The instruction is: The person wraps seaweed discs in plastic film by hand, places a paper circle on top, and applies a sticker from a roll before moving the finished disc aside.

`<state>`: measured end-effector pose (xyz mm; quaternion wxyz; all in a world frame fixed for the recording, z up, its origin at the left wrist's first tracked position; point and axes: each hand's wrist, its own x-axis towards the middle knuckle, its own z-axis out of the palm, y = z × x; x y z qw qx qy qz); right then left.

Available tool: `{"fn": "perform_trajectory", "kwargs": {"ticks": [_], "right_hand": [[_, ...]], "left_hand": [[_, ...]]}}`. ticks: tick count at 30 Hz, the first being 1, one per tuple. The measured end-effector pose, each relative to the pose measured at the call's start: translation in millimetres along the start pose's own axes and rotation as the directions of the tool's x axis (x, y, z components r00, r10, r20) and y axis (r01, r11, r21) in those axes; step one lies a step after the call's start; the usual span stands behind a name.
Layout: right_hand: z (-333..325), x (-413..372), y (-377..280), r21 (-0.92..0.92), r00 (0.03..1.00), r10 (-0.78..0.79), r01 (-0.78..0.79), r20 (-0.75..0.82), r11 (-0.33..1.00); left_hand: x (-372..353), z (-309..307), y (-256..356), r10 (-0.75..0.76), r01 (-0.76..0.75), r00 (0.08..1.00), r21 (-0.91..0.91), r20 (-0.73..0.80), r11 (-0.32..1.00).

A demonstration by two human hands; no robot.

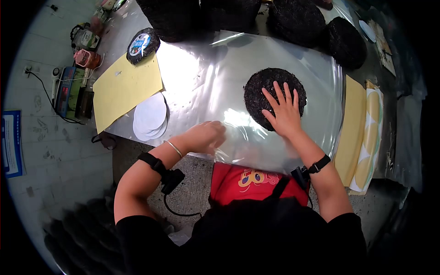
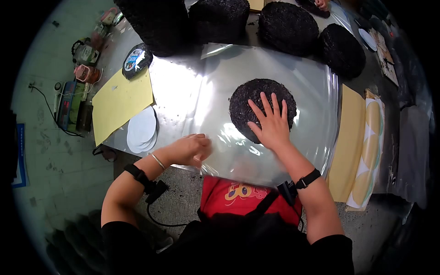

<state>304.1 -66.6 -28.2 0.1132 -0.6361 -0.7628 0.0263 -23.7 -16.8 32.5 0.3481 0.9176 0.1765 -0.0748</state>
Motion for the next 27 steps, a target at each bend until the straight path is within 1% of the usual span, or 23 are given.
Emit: {"fn": "perform_trajectory", "kwargs": {"ticks": [3, 6, 9, 12, 15, 18, 21, 22, 24, 26, 27], "right_hand": [[3, -1, -1, 0.017, 1.000, -0.011, 0.011, 0.014, 1.000], [-4, -7, 0, 0.057, 0.998, -0.026, 0.023, 0.051, 0.998], [-5, -14, -8, 0.066, 0.999, -0.026, 0.023, 0.044, 0.998], [-6, -12, -9, 0.084, 0.999, -0.014, 0.011, 0.031, 0.996], [-7, -13, -8, 0.094, 1.000, -0.014, 0.012, 0.025, 0.996], [-8, -12, -10, 0.091, 1.000, -0.008, 0.006, 0.021, 0.996], [-5, -13, -10, 0.089, 1.000, -0.012, 0.012, -0.001, 0.996], [-6, -14, -9, 0.090, 1.000, -0.014, 0.013, 0.004, 0.996], [-6, -13, -9, 0.089, 1.000, -0.019, 0.018, 0.013, 0.996], [-5, -13, -9, 0.087, 1.000, -0.016, 0.014, 0.013, 0.996], [-5, -13, -9, 0.089, 1.000, -0.017, 0.015, 0.014, 0.996]], "left_hand": [[-2, 2, -19, 0.035, -0.030, 0.999, -0.140, 0.031, 0.990], [-3, 0, -14, -0.018, 0.023, 0.999, -0.136, 0.034, 0.990], [6, -6, 7, -0.002, 0.002, 1.000, 0.004, -0.026, 1.000], [14, -7, -8, 0.053, -0.046, 0.997, -0.103, 0.060, 0.994], [8, 9, -31, 0.087, -0.082, 0.996, -0.129, 0.037, 0.988], [17, -20, 5, 0.018, -0.019, 1.000, 0.200, 0.008, 0.980], [30, -22, 22, -0.011, 0.012, 1.000, 0.044, -0.026, 0.999], [32, -16, 21, -0.026, 0.028, 1.000, 0.110, -0.018, 0.994], [35, -9, 13, 0.134, -0.115, 0.989, 0.237, -0.065, 0.965], [36, -12, 5, 0.169, -0.167, 0.986, 0.197, 0.007, 0.966], [37, -18, -1, 0.127, -0.136, 0.987, 0.093, 0.101, 0.986]]}}
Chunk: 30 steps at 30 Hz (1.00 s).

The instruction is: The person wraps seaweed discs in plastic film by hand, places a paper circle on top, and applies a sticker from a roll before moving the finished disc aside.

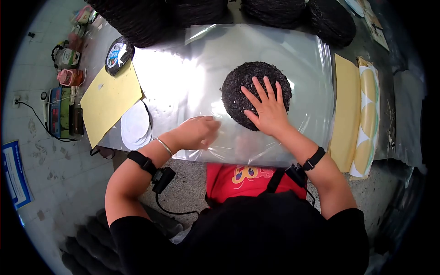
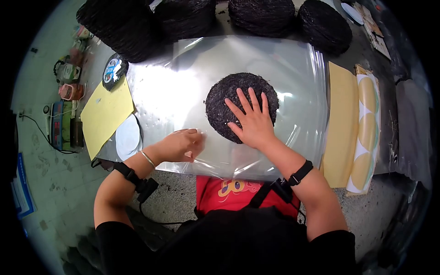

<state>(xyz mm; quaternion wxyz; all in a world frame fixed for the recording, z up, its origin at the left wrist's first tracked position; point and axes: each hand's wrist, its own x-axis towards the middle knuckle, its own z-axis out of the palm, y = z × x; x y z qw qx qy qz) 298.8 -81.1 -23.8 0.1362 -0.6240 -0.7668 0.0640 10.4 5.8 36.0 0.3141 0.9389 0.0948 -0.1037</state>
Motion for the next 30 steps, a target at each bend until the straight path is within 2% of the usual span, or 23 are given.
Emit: {"fn": "perform_trajectory", "kwargs": {"ticks": [1, 4, 7, 10, 13, 14, 15, 16, 17, 18, 19, 20, 21, 22, 23, 24, 25, 26, 27, 28, 30], "right_hand": [[0, 0, 0, 0.005, 1.000, -0.002, 0.002, -0.005, 1.000], [0, 0, 0, 0.010, 1.000, -0.002, 0.002, -0.013, 1.000], [-2, 0, -1, 0.014, 1.000, 0.003, -0.002, -0.007, 1.000], [-1, 0, -1, -0.002, 1.000, 0.001, -0.001, -0.013, 1.000], [-4, 1, -2, 0.009, 1.000, 0.000, 0.000, 0.004, 1.000], [-4, 1, 1, 0.026, 1.000, 0.002, -0.003, 0.018, 1.000], [-4, 1, 3, 0.044, 0.999, 0.006, -0.008, 0.032, 0.999], [-2, 2, 5, 0.064, 0.999, 0.012, -0.015, 0.045, 0.998], [7, 3, 16, 0.584, 0.988, 0.120, -0.151, 0.092, 0.797], [1, 6, 31, 0.805, 0.980, 0.094, -0.198, 0.176, 0.559], [-7, 10, 45, 0.927, 0.963, 0.066, -0.268, 0.260, 0.262], [-14, 10, 48, 0.882, 0.962, 0.027, -0.260, 0.272, 0.394], [-23, 11, 49, 0.820, 0.959, -0.013, -0.235, 0.283, 0.521], [-32, 12, 52, 0.748, 0.954, -0.053, -0.195, 0.294, 0.634], [-27, 11, 50, 0.734, 0.957, -0.058, -0.180, 0.286, 0.655], [-23, 10, 49, 0.721, 0.959, -0.062, -0.165, 0.277, 0.673], [-23, 10, 52, 0.709, 0.952, -0.086, -0.157, 0.294, 0.688], [-26, 12, 55, 0.693, 0.948, -0.095, -0.152, 0.304, 0.705], [-33, 14, 55, 0.680, 0.940, -0.116, -0.145, 0.322, 0.718], [-39, 15, 51, 0.671, 0.928, -0.144, -0.136, 0.344, 0.729], [-53, 24, 46, 0.547, 0.860, -0.212, -0.091, 0.465, 0.832]], "left_hand": [[-1, -4, -5, -0.022, 0.033, 0.995, -0.103, 0.102, 0.994], [-10, 2, -8, -0.103, 0.105, 0.994, -0.235, 0.019, 0.966], [-12, 1, -6, -0.057, 0.057, 0.998, -0.159, 0.003, 0.986], [4, -5, 0, -0.117, 0.113, 0.987, 0.040, 0.115, 0.993], [45, -35, 7, -0.189, 0.164, 0.979, 0.260, 0.075, 0.952], [57, -47, 2, -0.008, 0.109, 0.953, 0.315, -0.304, 0.943], [73, -76, 12, 0.025, 0.183, 0.857, 0.349, -0.514, 0.919], [89, -93, 16, 0.130, 0.233, 0.744, 0.436, -0.656, 0.870], [106, -92, 8, 0.160, 0.281, 0.729, 0.505, -0.665, 0.816], [118, -84, -2, 0.191, 0.266, 0.753, 0.557, -0.630, 0.787], [127, -74, -12, 0.216, 0.256, 0.772, 0.604, -0.597, 0.755], [133, -64, -21, 0.242, 0.247, 0.788, 0.651, -0.566, 0.718], [134, -55, -18, 0.158, 0.342, 0.741, 0.569, -0.653, 0.748], [134, -41, -8, 0.121, 0.422, 0.504, 0.367, -0.855, 0.829], [129, -25, 7, 0.098, 0.549, 0.235, 0.216, -0.967, 0.807], [122, 1, 21, -0.007, 0.592, -0.013, -0.013, -1.000, 0.806], [113, 30, 38, -0.142, 0.584, -0.033, -0.135, -0.989, 0.800], [108, 40, 64, -0.311, 0.531, 0.208, -0.160, -0.927, 0.832], [107, 56, 77, -0.446, 0.522, 0.452, -0.176, -0.772, 0.835], [110, 71, 84, -0.311, 0.499, 0.511, -0.018, -0.801, 0.866], [101, 82, 84, -0.299, 0.438, 0.496, -0.062, -0.815, 0.897]]}}
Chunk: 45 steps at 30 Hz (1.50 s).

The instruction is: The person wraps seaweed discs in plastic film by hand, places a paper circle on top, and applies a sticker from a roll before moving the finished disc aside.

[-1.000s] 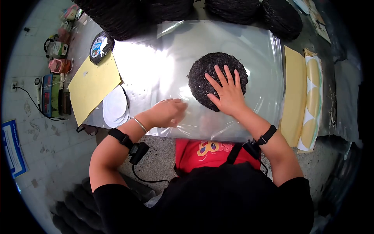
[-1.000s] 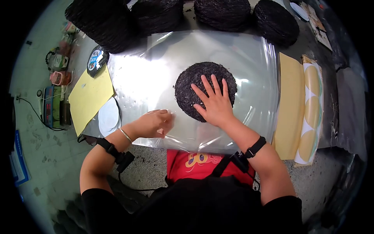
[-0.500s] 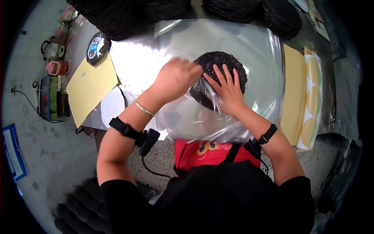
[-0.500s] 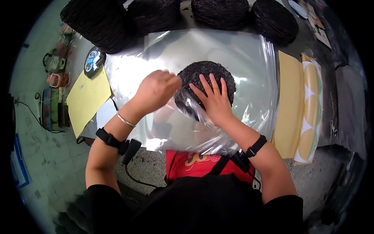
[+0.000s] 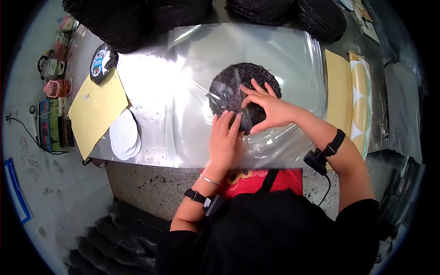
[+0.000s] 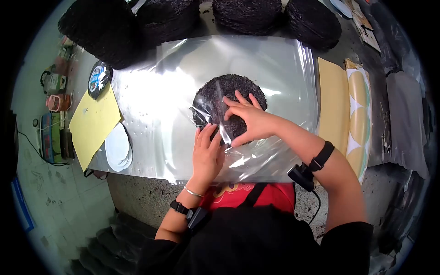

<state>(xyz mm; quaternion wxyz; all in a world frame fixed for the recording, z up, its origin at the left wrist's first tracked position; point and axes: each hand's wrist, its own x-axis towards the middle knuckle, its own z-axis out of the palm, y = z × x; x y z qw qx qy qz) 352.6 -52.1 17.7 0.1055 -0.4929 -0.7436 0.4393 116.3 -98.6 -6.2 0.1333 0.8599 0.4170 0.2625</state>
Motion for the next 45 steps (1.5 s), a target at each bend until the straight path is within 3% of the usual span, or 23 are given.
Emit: {"fn": "perform_trajectory", "kwargs": {"ticks": [3, 6, 10, 11, 13, 15, 17, 18, 20, 22, 23, 25, 27, 30, 31, 34, 35, 38, 39, 40, 42, 44, 45], "right_hand": [[-20, 2, -25, -0.271, 0.975, 0.107, -0.052, 0.194, 0.961], [-21, 8, -54, -0.319, 0.945, 0.245, -0.169, 0.216, 0.933], [-11, -6, -28, -0.241, 0.992, 0.113, -0.098, 0.053, 0.966], [4, -23, -27, -0.266, 0.977, 0.023, -0.080, -0.210, 0.961], [17, -65, -72, -0.329, 0.896, -0.176, 0.036, -0.408, 0.944], [63, -105, -90, -0.509, 0.910, -0.361, 0.217, -0.202, 0.833], [114, -136, -89, -0.573, 0.976, -0.056, -0.076, -0.209, 0.816], [115, -151, -98, -0.431, 0.961, 0.220, -0.272, -0.167, 0.860], [97, -175, -114, -0.189, 0.753, 0.656, -0.637, 0.053, 0.747], [92, -194, -108, -0.155, 0.841, 0.536, -0.541, -0.073, 0.827], [92, -188, -101, -0.030, 0.819, 0.539, -0.555, -0.197, 0.831], [97, -156, -80, 0.315, 0.660, 0.602, -0.513, -0.449, 0.798], [103, -105, -54, 0.430, 0.478, 0.648, -0.493, -0.593, 0.757], [106, -65, -24, 0.604, 0.407, 0.592, -0.116, -0.695, 0.789], [95, -61, -46, 0.557, 0.376, 0.540, -0.073, -0.753, 0.827], [94, -44, -75, 0.069, 0.198, 0.091, -0.116, -0.976, 0.991], [103, -37, -73, 0.188, 0.253, 0.197, -0.061, -0.947, 0.980], [111, -9, -75, -0.083, 0.267, 0.007, -0.324, -0.964, 0.942], [112, -2, -70, -0.177, 0.449, -0.029, -0.290, -0.893, 0.940], [113, -1, -67, 0.088, 0.368, 0.143, -0.162, -0.919, 0.983], [112, 3, -70, 0.553, 0.291, 0.496, 0.160, -0.818, 0.818], [101, 2, -55, 0.523, 0.367, 0.513, -0.080, -0.776, 0.848], [89, 1, -50, 0.447, 0.488, 0.517, -0.261, -0.704, 0.855]], "left_hand": [[8, -10, -14, -0.180, 0.213, 0.976, -0.367, 0.120, 0.905], [35, -23, -4, -0.533, 0.600, 0.792, -0.538, 0.297, 0.592], [29, 17, -22, -0.212, 0.206, 0.977, -0.175, -0.016, 0.963], [26, 26, -26, -0.261, 0.260, 0.965, -0.194, 0.020, 0.946], [31, 15, -15, -0.256, 0.253, 0.967, -0.132, -0.003, 0.958], [26, 15, -9, -0.243, 0.238, 0.970, -0.108, -0.031, 0.965], [24, 18, -15, -0.178, 0.168, 0.981, -0.119, -0.074, 0.979], [25, 16, -16, -0.202, 0.197, 0.979, -0.129, -0.023, 0.972], [27, 15, -15, -0.274, 0.279, 0.960, -0.139, 0.054, 0.950], [22, 15, -13, -0.244, 0.241, 0.970, -0.117, -0.009, 0.963], [23, 16, -13, -0.238, 0.234, 0.971, -0.105, -0.019, 0.966], [24, 18, -9, -0.237, 0.234, 0.971, -0.104, -0.016, 0.967], [23, 19, -6, -0.271, 0.268, 0.962, -0.114, -0.015, 0.957], [20, 24, -12, -0.237, 0.215, 0.956, -0.139, -0.171, 0.967], [23, 21, -12, -0.254, 0.224, 0.952, -0.172, -0.172, 0.959], [27, 15, -9, -0.315, 0.272, 0.937, -0.251, -0.152, 0.929], [27, 18, -10, -0.341, 0.296, 0.929, -0.263, -0.143, 0.918], [28, 25, -13, -0.352, 0.323, 0.931, -0.230, -0.098, 0.918], [28, 27, -17, -0.335, 0.315, 0.939, -0.202, -0.074, 0.927], [27, 28, -19, -0.320, 0.307, 0.946, -0.173, -0.054, 0.936], [23, 24, -17, -0.249, 0.235, 0.964, -0.130, -0.099, 0.963], [31, 20, -15, -0.236, 0.224, 0.967, -0.126, -0.092, 0.966], [33, 19, -14, -0.255, 0.245, 0.966, -0.146, -0.052, 0.958]]}}
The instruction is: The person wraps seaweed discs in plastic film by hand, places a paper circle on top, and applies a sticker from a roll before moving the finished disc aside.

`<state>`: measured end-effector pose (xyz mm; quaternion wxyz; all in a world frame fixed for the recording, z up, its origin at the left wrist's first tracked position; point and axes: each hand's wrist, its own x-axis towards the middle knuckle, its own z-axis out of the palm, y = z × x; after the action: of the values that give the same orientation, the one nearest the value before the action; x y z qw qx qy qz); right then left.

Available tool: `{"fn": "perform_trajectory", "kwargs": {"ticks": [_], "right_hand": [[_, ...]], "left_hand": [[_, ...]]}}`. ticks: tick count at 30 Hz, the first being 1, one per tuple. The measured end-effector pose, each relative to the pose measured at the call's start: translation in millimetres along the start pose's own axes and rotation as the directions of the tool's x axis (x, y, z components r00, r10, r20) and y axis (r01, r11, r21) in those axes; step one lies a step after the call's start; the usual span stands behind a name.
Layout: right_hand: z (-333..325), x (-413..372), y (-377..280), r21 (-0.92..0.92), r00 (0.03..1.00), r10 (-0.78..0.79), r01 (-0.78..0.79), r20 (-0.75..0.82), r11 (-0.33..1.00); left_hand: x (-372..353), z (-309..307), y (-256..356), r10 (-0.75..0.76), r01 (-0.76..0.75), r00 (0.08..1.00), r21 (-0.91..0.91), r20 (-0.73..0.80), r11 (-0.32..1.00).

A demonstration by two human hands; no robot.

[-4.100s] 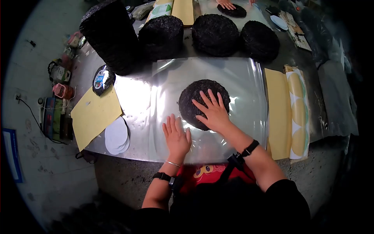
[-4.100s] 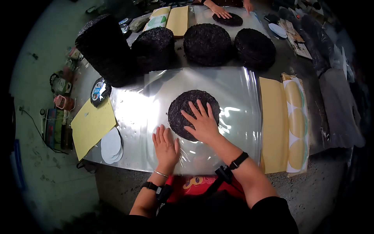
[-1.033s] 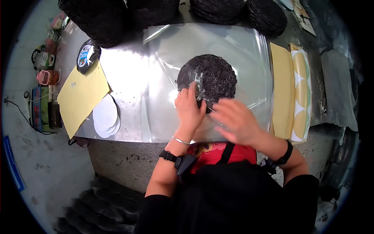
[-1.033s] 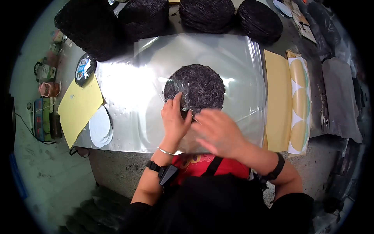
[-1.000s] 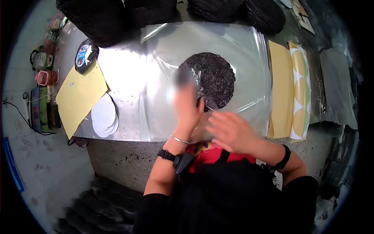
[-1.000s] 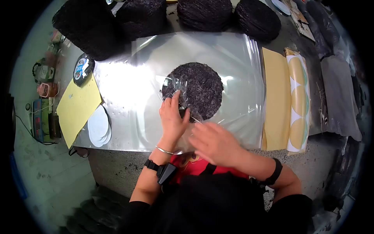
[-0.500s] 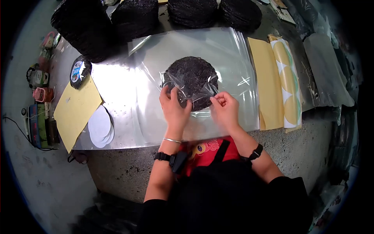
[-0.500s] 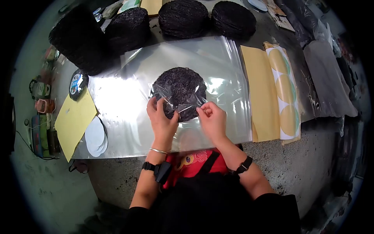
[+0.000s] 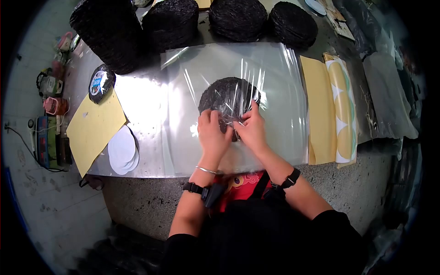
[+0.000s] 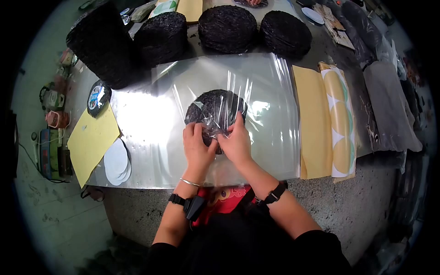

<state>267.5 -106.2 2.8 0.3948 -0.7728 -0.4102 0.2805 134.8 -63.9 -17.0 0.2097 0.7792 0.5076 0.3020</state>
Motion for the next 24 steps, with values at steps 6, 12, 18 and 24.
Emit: {"fn": "perform_trajectory", "kwargs": {"ticks": [6, 12, 18, 24], "right_hand": [[-14, 13, 1, -0.523, 0.888, -0.450, 0.431, 0.098, 0.735], [-21, 7, -4, -0.538, 0.957, -0.254, 0.291, 0.144, 0.791], [-51, 0, 34, -0.636, 0.942, -0.325, 0.300, 0.081, 0.711], [-65, 10, 1, -0.311, 0.943, -0.332, 0.317, 0.007, 0.896]], "left_hand": [[31, -25, 13, -0.012, -0.029, 0.966, 0.153, 0.260, 0.988], [37, -13, 1, 0.270, -0.271, 0.934, -0.029, 0.236, 0.962], [34, -12, -1, 0.248, -0.261, 0.942, 0.030, 0.228, 0.965], [30, -6, -1, 0.204, -0.235, 0.943, 0.090, 0.263, 0.968]]}}
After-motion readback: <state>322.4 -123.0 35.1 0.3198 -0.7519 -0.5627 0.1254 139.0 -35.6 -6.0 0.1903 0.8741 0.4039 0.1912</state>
